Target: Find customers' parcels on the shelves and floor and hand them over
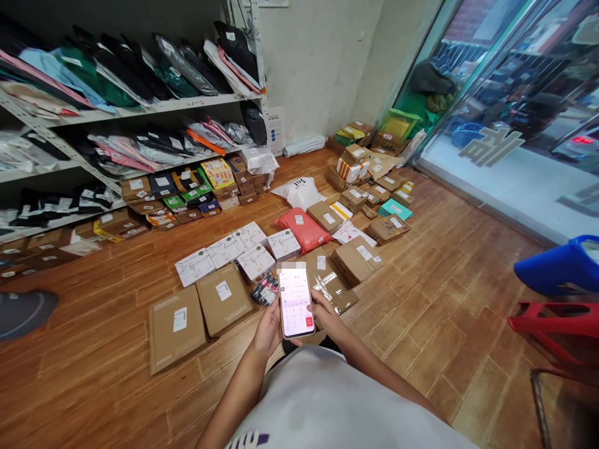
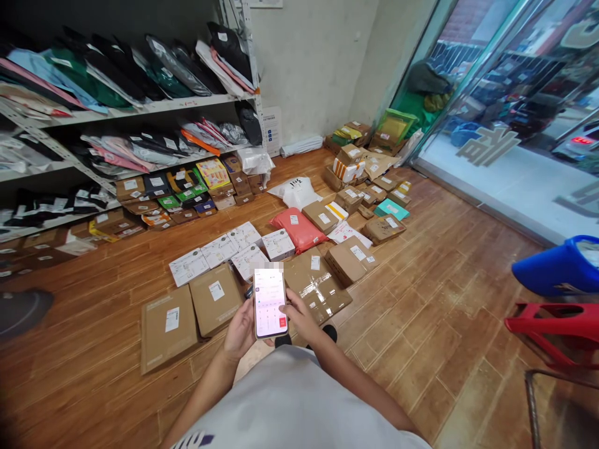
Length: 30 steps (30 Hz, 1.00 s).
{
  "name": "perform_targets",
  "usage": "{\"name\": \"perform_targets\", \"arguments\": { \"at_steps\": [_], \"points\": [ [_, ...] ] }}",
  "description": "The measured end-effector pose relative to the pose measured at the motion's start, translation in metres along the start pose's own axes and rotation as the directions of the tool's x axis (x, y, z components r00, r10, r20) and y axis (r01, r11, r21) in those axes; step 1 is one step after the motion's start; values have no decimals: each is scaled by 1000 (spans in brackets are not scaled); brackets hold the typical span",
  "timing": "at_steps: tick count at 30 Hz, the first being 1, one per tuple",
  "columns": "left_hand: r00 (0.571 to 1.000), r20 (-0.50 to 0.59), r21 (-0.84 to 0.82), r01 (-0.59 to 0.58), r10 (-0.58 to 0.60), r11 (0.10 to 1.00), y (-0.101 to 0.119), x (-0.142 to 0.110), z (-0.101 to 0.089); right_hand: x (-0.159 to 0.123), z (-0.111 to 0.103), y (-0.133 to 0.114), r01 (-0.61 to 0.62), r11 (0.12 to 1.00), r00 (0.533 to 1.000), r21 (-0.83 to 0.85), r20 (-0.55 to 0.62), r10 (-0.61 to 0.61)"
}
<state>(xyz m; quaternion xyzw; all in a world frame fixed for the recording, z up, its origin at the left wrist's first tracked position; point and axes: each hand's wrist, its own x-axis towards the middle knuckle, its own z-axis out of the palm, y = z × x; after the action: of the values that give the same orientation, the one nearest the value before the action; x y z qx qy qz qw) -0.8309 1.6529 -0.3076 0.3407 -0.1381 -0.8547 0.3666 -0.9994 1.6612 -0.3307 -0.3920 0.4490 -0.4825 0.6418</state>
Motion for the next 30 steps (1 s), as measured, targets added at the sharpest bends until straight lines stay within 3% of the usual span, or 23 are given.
{"name": "perform_targets", "arguments": {
  "at_steps": [6, 9, 11, 15, 19, 25, 30],
  "points": [
    [1000, -17, 46, -18, 19, 999, 1, 1, 0, 4, 2, -1, -6, 1000, 1000, -8, 9, 6],
    [1000, -25, 72, -9, 11, 997, 3, 1, -1, 1, -1, -6, -30, 1000, 987, -4, 157, 30],
    [999, -22, 80, -24, 25, 996, 4, 1, -1, 2, -2, -6, -66, 998, 978, 18, 197, 62],
    [995, -16, 94, -94, 96, 991, -1, 6, -6, 12, 1, 4, -96, 994, 995, 55, -17, 97],
    [990, 24, 95, -141, 139, 985, -8, 11, -11, 26, 6, 7, -66, 996, 988, 54, -135, 73],
    [989, 28, 102, -151, 148, 983, -7, 12, -12, 23, 15, -5, -7, 999, 985, 38, -170, 14],
    [998, 26, 158, -56, 52, 986, -5, 11, -8, 7, 14, 6, 7, 1000, 990, 1, -143, -7]
  ]
}}
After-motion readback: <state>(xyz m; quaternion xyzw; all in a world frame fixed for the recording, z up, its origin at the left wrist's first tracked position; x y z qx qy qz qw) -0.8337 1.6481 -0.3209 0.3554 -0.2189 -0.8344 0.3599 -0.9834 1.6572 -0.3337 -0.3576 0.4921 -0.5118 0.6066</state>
